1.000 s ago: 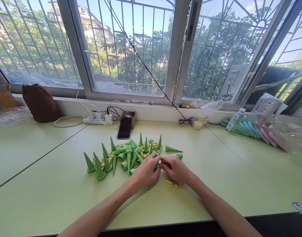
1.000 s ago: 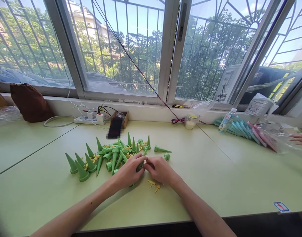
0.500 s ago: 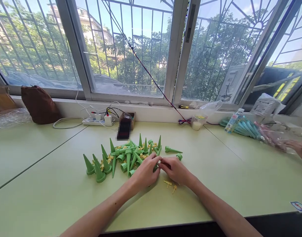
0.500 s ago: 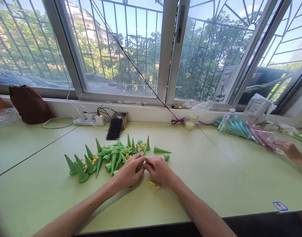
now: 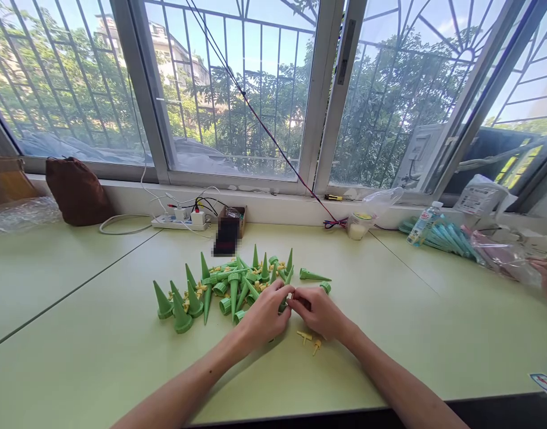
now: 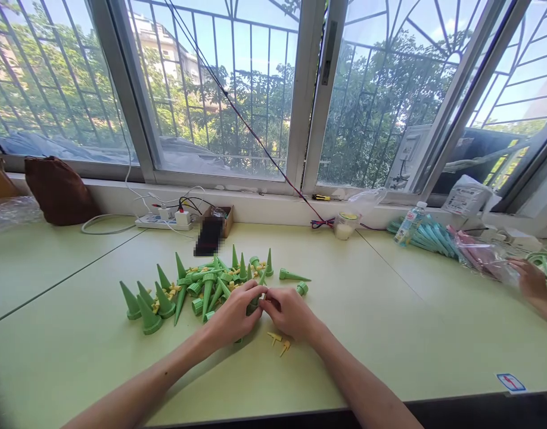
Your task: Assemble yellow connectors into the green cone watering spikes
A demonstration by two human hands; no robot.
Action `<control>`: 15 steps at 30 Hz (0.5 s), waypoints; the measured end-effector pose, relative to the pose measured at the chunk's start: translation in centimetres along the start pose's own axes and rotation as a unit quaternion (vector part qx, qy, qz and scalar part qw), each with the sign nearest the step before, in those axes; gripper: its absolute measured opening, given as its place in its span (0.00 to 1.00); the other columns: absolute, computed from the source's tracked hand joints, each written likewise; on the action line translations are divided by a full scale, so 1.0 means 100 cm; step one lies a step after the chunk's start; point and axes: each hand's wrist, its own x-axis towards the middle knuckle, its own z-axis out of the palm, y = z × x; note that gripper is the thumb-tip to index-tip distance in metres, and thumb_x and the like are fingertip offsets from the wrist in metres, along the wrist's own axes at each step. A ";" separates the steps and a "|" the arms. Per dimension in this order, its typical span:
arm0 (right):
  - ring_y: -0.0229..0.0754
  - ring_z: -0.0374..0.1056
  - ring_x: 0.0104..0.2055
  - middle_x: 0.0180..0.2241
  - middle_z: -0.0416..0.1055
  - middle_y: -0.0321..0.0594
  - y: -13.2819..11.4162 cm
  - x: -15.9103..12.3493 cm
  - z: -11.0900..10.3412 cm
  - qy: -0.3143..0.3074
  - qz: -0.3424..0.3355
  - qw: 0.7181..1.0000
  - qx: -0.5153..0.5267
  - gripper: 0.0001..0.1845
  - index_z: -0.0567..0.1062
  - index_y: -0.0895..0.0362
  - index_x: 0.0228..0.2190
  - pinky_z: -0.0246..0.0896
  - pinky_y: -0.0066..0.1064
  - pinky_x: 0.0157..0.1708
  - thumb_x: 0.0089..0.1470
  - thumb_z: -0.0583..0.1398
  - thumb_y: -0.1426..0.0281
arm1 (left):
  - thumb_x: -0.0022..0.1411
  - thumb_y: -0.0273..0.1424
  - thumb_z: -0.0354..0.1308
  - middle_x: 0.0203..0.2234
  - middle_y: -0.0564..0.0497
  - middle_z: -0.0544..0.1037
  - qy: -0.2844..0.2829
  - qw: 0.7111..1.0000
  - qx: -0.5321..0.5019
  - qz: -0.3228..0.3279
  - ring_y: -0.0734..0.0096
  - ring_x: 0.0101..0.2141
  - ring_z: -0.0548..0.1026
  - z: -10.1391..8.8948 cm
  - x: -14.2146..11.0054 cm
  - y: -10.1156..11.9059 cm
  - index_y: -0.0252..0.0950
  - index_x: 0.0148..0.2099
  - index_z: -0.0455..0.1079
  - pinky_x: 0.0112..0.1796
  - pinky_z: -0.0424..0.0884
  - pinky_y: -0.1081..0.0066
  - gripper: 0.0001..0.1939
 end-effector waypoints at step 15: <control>0.34 0.53 0.22 0.20 0.61 0.31 0.000 0.001 0.000 -0.006 0.011 1.000 -0.003 0.15 0.60 0.56 0.22 0.46 0.27 0.25 0.60 0.56 0.73 | 0.58 0.21 0.50 0.36 0.48 0.69 -0.007 1.000 0.000 -0.005 0.64 0.38 0.71 0.000 0.000 0.000 0.36 0.41 0.69 0.41 0.68 0.66 0.11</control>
